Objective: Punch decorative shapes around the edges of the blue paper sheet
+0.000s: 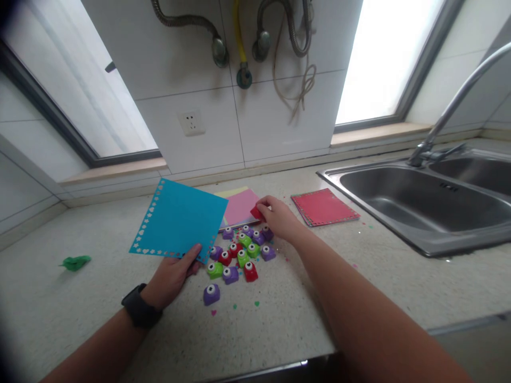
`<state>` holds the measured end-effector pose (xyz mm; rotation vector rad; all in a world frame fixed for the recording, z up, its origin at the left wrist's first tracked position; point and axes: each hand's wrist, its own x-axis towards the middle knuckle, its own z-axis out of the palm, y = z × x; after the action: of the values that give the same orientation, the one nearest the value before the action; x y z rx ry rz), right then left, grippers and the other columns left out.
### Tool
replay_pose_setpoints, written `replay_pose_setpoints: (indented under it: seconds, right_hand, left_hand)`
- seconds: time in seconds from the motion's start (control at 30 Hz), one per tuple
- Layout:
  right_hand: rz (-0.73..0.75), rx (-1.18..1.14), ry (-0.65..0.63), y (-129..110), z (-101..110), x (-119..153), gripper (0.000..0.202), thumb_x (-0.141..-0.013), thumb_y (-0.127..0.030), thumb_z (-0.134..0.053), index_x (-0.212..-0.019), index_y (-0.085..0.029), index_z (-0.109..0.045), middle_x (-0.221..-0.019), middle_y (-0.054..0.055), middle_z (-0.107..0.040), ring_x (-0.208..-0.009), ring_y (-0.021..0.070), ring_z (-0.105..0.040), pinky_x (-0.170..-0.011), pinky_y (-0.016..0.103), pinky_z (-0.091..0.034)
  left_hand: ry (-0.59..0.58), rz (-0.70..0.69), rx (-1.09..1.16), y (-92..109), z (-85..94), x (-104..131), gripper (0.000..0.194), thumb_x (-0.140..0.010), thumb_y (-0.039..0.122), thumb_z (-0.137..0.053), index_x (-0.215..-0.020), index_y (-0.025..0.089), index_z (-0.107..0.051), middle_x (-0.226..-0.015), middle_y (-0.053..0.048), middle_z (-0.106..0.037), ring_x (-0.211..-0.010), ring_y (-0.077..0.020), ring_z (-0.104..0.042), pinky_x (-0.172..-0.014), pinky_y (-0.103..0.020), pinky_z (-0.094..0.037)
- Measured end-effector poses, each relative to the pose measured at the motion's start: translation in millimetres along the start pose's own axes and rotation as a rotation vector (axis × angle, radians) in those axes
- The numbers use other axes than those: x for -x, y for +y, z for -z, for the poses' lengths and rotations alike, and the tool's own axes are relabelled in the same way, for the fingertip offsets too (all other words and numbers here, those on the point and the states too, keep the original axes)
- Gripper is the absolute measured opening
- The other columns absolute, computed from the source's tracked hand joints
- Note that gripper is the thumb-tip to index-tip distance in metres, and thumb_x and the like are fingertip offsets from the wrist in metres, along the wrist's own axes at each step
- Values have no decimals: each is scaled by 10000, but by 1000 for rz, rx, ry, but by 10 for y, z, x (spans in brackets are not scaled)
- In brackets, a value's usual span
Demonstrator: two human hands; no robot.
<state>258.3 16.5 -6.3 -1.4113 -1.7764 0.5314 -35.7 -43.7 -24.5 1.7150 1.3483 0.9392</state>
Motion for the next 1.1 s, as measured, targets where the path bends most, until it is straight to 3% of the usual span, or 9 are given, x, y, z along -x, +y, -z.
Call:
replay_pose_setpoints:
  seconds: [0.17, 0.27, 0.4, 0.53, 0.6, 0.7, 0.8, 1.1]
  right_hand:
    - [-114, -543, 41, -100, -21, 28, 165, -1007, -369, -424, -1053, -233, -505, -998, 99, -695, -781, 204, -702, -696, 404, -599]
    - [-49, -679, 66, -176, -19, 62, 173, -968, -401, -533, -1038, -249, -487, -1015, 82, -681, -876, 208, -695, -813, 425, -583]
    - [100, -805, 188, -299, 8, 120, 327, -869, -367, -704, -1116, -256, -521, -1064, 57, -662, -981, 190, -660, -931, 411, -540]
    - [210, -858, 188, -435, 43, 205, 373, -790, -277, -804, -1113, -222, -624, -1016, 51, -678, -922, 169, -649, -874, 360, -544]
    - [316, -840, 191, -497, 51, 257, 359, -775, -220, -817, -1093, -221, -650, -1002, 46, -681, -927, 169, -646, -890, 364, -534]
    - [451, -791, 165, -565, 47, 330, 374, -779, -158, -807, -1118, -228, -664, -1034, 48, -673, -967, 172, -637, -910, 364, -518]
    - [529, -774, 109, -595, 33, 377, 398, -785, -123, -796, -1142, -236, -662, -1040, 46, -654, -968, 170, -629, -885, 351, -518]
    - [571, -727, 85, -632, 22, 408, 386, -777, -122, -788, -1126, -205, -645, -1025, 61, -630, -950, 176, -626, -862, 350, -529]
  left_hand:
    - [1, 1, 1, -19, -12, 2, 535, -948, 556, -494, -534, 218, -478, -549, 16, -499, -570, -161, -472, -644, -299, -372]
    - [8, -10, -17, -26, -17, 13, 543, -940, 572, -493, -526, 221, -471, -553, 9, -517, -587, -171, -500, -676, -303, -392]
    - [53, 34, -114, -33, -27, 49, 577, -916, 636, -466, -512, 225, -483, -566, -4, -556, -629, -190, -553, -726, -312, -423]
    - [118, 66, -247, -78, -25, 84, 591, -910, 656, -425, -506, 232, -507, -570, -16, -598, -639, -198, -583, -750, -311, -471]
    - [153, 37, -316, -130, -12, 94, 555, -909, 633, -424, -564, 236, -600, -610, -33, -653, -689, -220, -629, -802, -327, -502]
    - [162, -67, -448, -235, 19, 104, 422, -874, 573, -491, -831, 240, -747, -773, -62, -751, -812, -266, -687, -873, -379, -526]
    - [180, -151, -563, -328, 42, 115, 421, -854, 509, -517, -1053, 227, -758, -911, -90, -784, -883, -297, -711, -908, -427, -536]
    - [148, -197, -683, -490, 65, 122, 443, -878, 421, -533, -1225, 209, -709, -1027, -127, -782, -940, -327, -730, -898, -460, -560]
